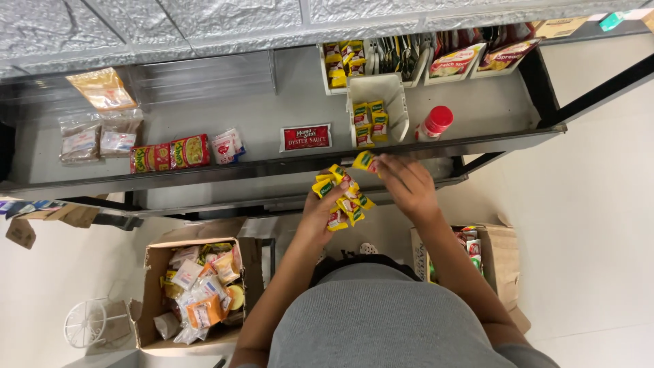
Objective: The person takes small yellow packets from a cardboard box and places them into a white organizer on a metal shelf. They repeat this process, occasionally picking up a dropped packet from the floor and continuing to sort the items by hand.
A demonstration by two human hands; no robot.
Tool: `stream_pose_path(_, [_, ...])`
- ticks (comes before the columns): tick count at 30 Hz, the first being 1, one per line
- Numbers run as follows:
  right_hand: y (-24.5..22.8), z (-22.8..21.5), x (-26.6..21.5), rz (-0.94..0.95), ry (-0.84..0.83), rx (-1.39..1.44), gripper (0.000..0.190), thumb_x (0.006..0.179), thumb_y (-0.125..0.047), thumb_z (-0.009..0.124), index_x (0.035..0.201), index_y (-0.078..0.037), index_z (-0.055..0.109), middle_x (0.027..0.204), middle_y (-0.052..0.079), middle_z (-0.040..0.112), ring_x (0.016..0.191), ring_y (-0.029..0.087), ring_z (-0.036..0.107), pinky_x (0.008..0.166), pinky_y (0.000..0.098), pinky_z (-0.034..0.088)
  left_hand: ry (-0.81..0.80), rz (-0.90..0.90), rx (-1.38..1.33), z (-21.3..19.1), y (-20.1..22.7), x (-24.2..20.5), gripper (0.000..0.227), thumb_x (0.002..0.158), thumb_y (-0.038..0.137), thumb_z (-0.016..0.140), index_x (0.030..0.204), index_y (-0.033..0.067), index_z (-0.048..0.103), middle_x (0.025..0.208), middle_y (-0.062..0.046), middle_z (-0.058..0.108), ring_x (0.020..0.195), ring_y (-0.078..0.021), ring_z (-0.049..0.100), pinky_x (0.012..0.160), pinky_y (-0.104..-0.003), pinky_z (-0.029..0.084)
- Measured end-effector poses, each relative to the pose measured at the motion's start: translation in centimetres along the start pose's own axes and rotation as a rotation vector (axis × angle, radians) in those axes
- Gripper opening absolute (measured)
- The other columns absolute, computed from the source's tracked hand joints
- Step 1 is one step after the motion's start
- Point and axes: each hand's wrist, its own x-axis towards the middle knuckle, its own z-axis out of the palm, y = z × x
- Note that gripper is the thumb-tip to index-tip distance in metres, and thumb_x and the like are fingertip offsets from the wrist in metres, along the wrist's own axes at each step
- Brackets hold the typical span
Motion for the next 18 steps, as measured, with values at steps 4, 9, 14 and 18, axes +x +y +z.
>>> stream_pose_path(4, [1.8, -0.4, 0.2, -0.029, -0.021, -0.132, 0.033, 0.082, -0.001, 0.080, 0.114, -0.002, 0.077, 0.116, 0.011, 0.072, 0.101, 0.024, 0.069, 0.080, 0.0372, 0.055, 0.071, 0.101, 0.036, 1.5, 1.4, -0.9, 0.046, 0.085, 0.014, 0.078, 0.126, 0.0122, 0.057, 0.102, -0.005, 0.069, 0.083, -0.0170, 0.070, 0.064, -0.035, 0.060])
stream_pose_path(9, [3.4, 0.5, 2.3, -0.005, 0.015, -0.259, 0.032, 0.090, -0.001, 0.079, 0.121, -0.002, 0.074, 0.108, 0.010, 0.065, 0.100, 0.027, 0.064, 0.087, 0.0393, 0.056, 0.034, 0.111, 0.141, 1.6, 1.9, 0.2, 0.044, 0.087, 0.012, 0.080, 0.123, 0.0099, 0.056, 0.100, -0.006, 0.069, 0.083, -0.0164, 0.072, 0.064, -0.033, 0.061])
stream_pose_path(14, [5.1, 4.4, 3.4, 0.050, -0.235, -0.253, 0.028, 0.080, -0.006, 0.068, 0.107, -0.003, 0.071, 0.107, 0.011, 0.065, 0.105, 0.028, 0.062, 0.091, 0.0401, 0.051, -0.006, 0.070, 0.173, 2.7, 2.3, -0.1, 0.043, 0.087, 0.015, 0.080, 0.123, 0.0100, 0.057, 0.096, -0.005, 0.070, 0.074, -0.0159, 0.071, 0.054, -0.031, 0.057])
stream_pose_path(18, [5.8, 6.3, 5.1, 0.054, -0.317, -0.541, 0.014, 0.082, -0.018, 0.067, 0.093, -0.010, 0.068, 0.099, 0.005, 0.065, 0.110, 0.024, 0.061, 0.089, 0.0384, 0.042, 0.029, 0.038, 0.178, 2.4, 1.5, 0.2, 0.046, 0.085, 0.015, 0.080, 0.125, 0.0122, 0.059, 0.097, -0.004, 0.072, 0.074, -0.0168, 0.071, 0.053, -0.031, 0.056])
